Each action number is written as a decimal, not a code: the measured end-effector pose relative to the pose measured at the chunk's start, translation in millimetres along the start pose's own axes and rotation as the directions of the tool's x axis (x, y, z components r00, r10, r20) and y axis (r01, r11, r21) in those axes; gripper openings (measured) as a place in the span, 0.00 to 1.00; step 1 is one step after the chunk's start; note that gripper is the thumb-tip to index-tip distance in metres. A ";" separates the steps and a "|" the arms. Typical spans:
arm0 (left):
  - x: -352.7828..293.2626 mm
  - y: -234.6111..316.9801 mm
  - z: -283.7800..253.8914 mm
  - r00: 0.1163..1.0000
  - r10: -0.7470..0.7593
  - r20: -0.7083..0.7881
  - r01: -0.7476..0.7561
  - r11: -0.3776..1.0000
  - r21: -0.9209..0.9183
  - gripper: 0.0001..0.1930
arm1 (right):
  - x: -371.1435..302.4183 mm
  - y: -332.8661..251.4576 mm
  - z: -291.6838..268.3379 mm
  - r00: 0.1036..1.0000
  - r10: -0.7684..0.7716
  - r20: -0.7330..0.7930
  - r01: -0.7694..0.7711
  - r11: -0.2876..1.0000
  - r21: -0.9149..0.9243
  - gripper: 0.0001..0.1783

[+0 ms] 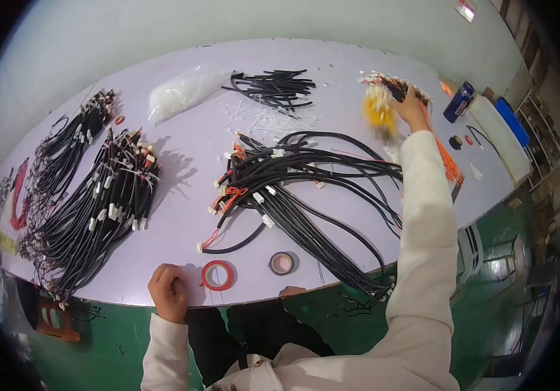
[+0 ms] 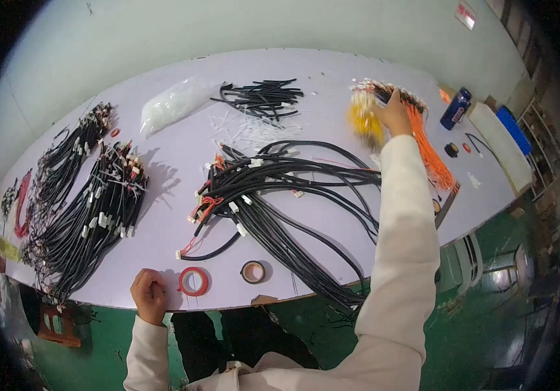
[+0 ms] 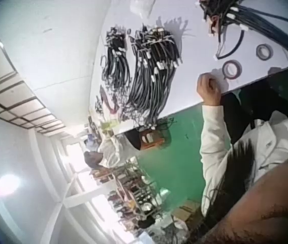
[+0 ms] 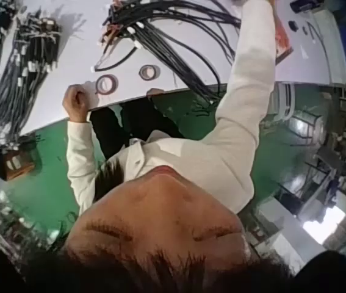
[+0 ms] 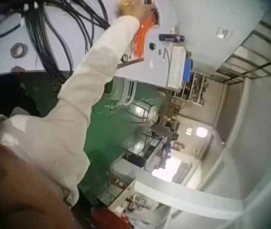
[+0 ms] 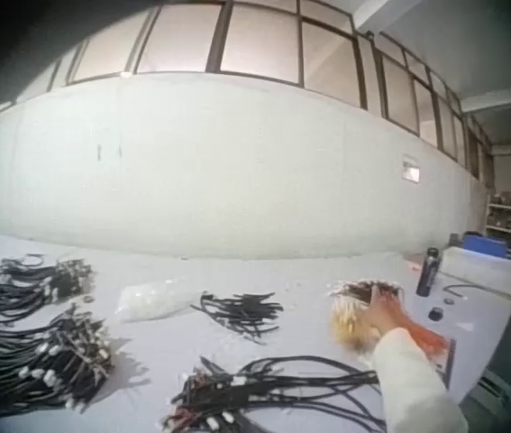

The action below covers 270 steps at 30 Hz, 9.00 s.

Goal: Applying electrical tape to secure connectors on wire harness bundles.

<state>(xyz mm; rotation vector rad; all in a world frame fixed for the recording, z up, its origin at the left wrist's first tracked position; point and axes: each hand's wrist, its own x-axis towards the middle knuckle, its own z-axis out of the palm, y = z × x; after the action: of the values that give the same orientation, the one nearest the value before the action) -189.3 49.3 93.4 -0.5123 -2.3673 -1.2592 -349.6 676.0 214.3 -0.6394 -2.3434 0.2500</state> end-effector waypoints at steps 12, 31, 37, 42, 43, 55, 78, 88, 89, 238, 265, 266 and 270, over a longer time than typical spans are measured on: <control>5.1 6.8 -1.8 0.999 0.044 -0.008 -0.044 0.999 0.030 0.09 | -87.6 -81.9 -30.4 0.837 -0.188 0.513 -0.216 0.749 0.626 0.10; -7.9 1.1 -10.6 0.993 0.053 -0.103 -0.059 0.997 -0.059 0.08 | -322.9 -291.0 -9.0 0.303 -0.912 0.276 0.840 0.392 0.375 0.12; -8.6 -22.8 -17.3 0.990 -0.140 0.001 0.129 0.910 -0.395 0.12 | -266.2 -284.7 -47.7 0.527 -0.768 -0.363 0.822 0.352 0.448 0.12; 37.6 65.2 -20.7 0.999 0.016 0.048 0.011 0.857 -0.515 0.16 | -215.3 -254.5 -144.1 0.830 -0.486 -0.275 0.414 0.206 0.887 0.08; 49.7 84.0 -23.0 0.994 0.108 -0.017 -0.102 0.863 -0.494 0.17 | -212.3 -254.3 -157.6 0.815 -0.547 -0.192 0.349 0.198 0.916 0.08; 51.6 167.9 18.6 0.980 0.191 0.051 -0.085 0.641 -0.762 0.10 | -317.7 -234.1 -205.7 0.587 -0.796 -0.149 0.543 0.250 0.801 0.29; -20.5 65.8 -175.8 0.965 -0.165 -0.205 -0.064 0.607 -0.792 0.25 | -356.2 -55.5 -304.7 0.757 -0.204 0.621 -0.137 0.879 0.456 0.07; -107.5 85.5 -194.2 0.971 -0.237 0.040 0.205 0.726 -0.657 0.15 | -520.2 -145.6 -83.7 0.325 -0.674 0.663 0.061 0.715 0.696 0.07; -115.4 85.4 -171.8 0.957 -0.254 0.137 0.278 0.682 -0.677 0.15 | -534.0 -159.6 -53.7 0.279 -0.715 0.641 0.069 0.681 0.729 0.07; -187.8 43.6 -218.5 0.617 -0.485 -0.620 -0.594 0.230 -0.771 0.07 | -694.0 -133.2 167.2 0.298 -0.767 0.568 -0.074 0.575 0.815 0.07; -163.4 61.8 -250.3 0.941 -0.009 -0.338 -0.329 0.201 -0.923 0.03 | -683.1 -161.4 143.1 0.414 -0.655 0.633 -0.496 0.420 0.760 0.16; -158.9 59.0 -237.0 0.946 0.000 -0.325 -0.321 0.170 -0.932 0.03 | -684.4 -154.8 140.6 0.455 -0.649 0.610 -0.407 0.457 0.791 0.16; -156.0 53.5 -170.9 0.943 0.069 -0.326 -0.231 0.840 -0.490 0.09 | -681.8 -151.1 127.7 0.584 -0.606 0.541 -0.042 0.643 0.765 0.12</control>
<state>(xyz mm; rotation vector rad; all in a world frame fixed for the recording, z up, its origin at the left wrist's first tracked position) 0.7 -86.3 137.3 -0.6064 -1.6847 -1.7708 -52.5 198.1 -218.4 0.4169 -2.7339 1.4607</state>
